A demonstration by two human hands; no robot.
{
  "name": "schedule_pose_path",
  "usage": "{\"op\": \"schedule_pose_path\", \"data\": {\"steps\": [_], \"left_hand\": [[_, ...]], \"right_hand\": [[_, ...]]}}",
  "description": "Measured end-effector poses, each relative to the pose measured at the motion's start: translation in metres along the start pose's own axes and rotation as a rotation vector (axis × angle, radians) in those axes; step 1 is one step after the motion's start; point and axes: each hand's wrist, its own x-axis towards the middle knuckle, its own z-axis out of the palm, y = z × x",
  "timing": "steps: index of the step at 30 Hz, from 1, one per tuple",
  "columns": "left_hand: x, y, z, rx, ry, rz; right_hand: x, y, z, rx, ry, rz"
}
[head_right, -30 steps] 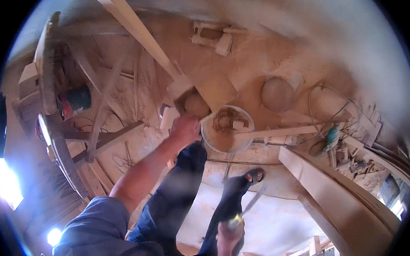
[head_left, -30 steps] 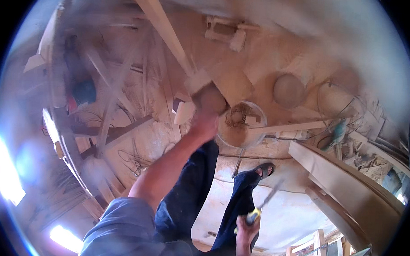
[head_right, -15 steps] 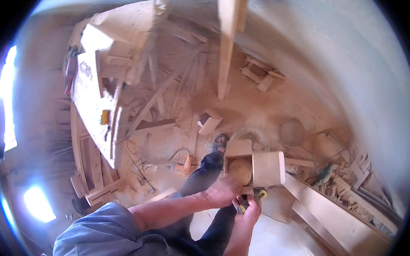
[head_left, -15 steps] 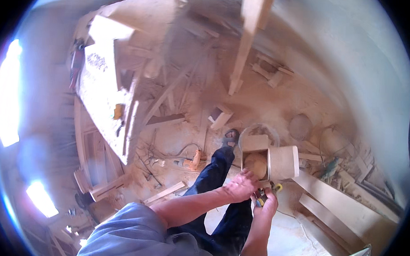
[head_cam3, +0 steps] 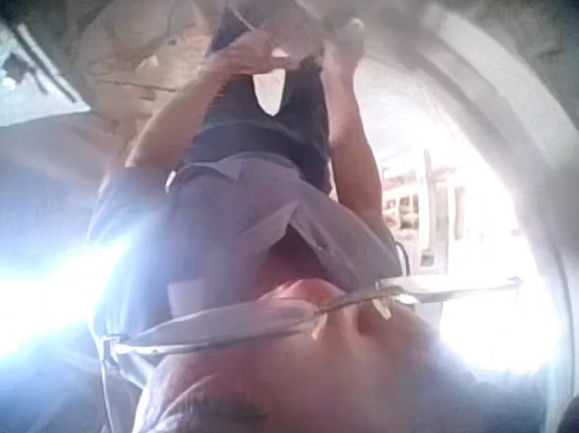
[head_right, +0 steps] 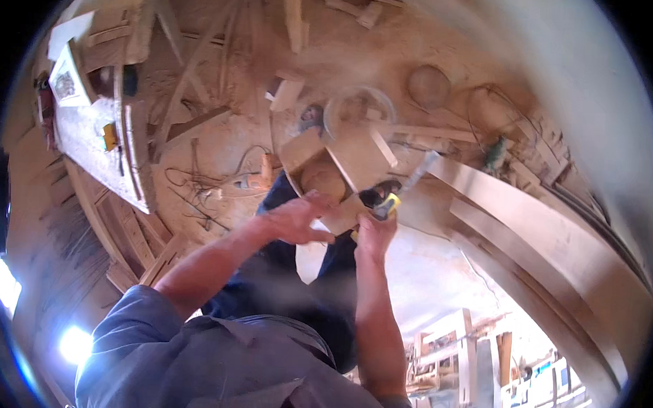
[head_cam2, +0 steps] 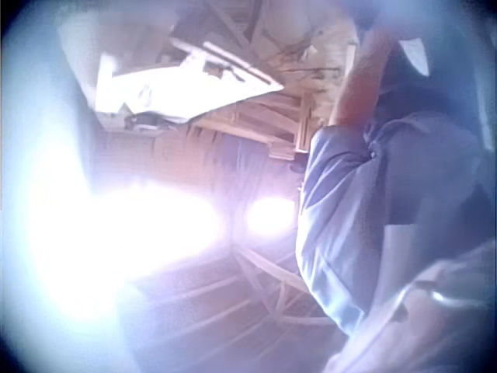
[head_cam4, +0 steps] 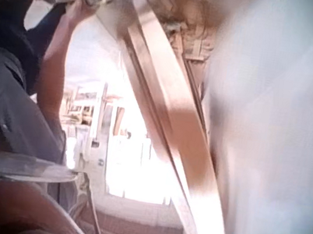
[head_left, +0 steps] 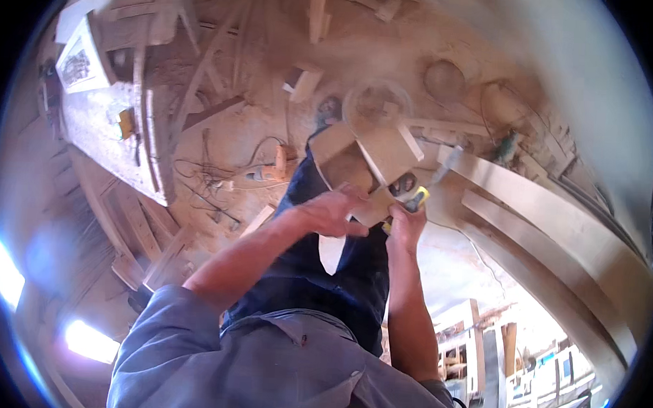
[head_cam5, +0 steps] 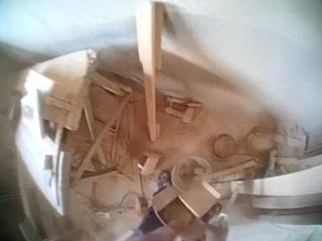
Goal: The person assembles a wooden piece with a carved design by inserting two metal rods into pre-drilled holes and securing them with clamps. They then retrieve a small cardboard box, open it, and scoop sawdust from the floor into the box.
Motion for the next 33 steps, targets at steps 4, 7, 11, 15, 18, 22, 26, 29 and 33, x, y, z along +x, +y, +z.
{"op": "schedule_pose_path", "data": {"steps": [4,7,11,15,18,22,26,29,33], "left_hand": [[0.023,-0.024,-0.003,0.125,0.322,-0.109],[0.036,-0.022,-0.006,0.243,0.218,-0.258],[0.048,-0.029,-0.003,0.151,-0.059,-0.247],[0.047,-0.039,-0.007,-0.083,-0.229,-0.140],[0.054,-0.060,0.012,0.008,-0.295,-0.068],[0.058,-0.043,0.004,0.260,-0.402,-0.119],[0.038,-0.028,-0.006,0.476,-0.156,-0.038],[0.031,-0.021,-0.012,0.427,-0.148,-0.009],[0.031,-0.018,-0.034,0.173,-0.270,-0.064]], "right_hand": [[-0.019,-0.016,-0.001,0.064,-0.119,0.089],[-0.031,-0.017,0.000,0.180,-0.229,0.128],[-0.034,-0.009,-0.008,0.247,-0.340,0.173],[-0.041,-0.013,-0.013,0.322,-0.378,0.195],[-0.039,-0.007,-0.020,0.279,-0.393,0.180],[-0.040,-0.002,-0.026,0.212,-0.335,0.182],[-0.036,0.013,-0.030,0.208,-0.303,0.182],[-0.038,0.010,-0.028,0.241,-0.319,0.183],[-0.040,-0.010,-0.014,0.152,-0.308,0.126]]}}
